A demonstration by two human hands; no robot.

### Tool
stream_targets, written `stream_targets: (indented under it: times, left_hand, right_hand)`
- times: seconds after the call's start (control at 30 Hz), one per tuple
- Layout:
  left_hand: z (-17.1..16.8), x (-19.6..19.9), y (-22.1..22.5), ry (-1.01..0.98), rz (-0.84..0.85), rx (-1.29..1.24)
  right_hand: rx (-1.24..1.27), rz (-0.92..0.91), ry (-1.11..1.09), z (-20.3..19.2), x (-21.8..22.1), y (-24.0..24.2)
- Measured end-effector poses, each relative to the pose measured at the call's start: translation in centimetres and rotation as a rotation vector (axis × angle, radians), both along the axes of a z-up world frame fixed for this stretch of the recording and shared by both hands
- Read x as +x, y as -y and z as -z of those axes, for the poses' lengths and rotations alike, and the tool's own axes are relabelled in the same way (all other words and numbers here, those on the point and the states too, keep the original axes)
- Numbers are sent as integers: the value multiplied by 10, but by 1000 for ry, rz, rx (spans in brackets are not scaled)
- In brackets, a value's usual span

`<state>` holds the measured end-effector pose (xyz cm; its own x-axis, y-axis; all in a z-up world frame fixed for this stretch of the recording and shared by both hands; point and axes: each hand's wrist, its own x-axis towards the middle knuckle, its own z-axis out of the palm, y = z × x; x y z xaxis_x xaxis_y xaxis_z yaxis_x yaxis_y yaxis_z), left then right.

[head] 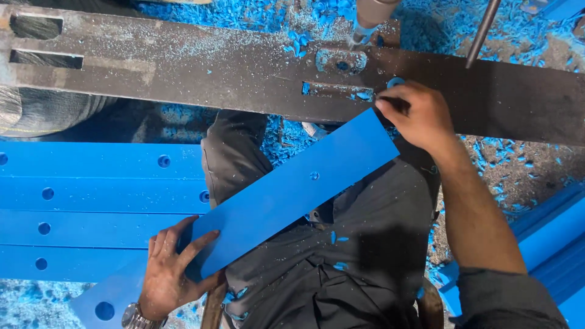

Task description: Drilling holes into blue plastic components using a stationary drill press while sitting on the workshop floor.

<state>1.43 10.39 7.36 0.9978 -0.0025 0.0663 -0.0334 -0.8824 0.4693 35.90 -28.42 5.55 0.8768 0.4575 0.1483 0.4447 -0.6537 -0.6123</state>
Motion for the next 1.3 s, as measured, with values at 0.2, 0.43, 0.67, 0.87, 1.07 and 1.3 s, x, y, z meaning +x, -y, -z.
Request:
stream_targets:
  times: [0.2,0.43,0.67,0.87,1.07,1.3]
  left_hand:
    - [1,5,1,66,25,12]
    - [8,6,-2,42,21,0]
    - [7,7,0,65,13,0]
    - [8,11,4,-17,8,26]
    - [2,27,7,27,21,-7]
    - [-1,36,5,-14,66,27]
  right_hand:
    - [-246,-160,189,4,47,-24]
    - [-162,-138,241,21,68,-7]
    - [199,258,48,38,61,51]
    - [339,-14,-90,-10,35,31]
    - [365,-39,-63,18,66,36]
    - [12,-268,70,11,88,-27]
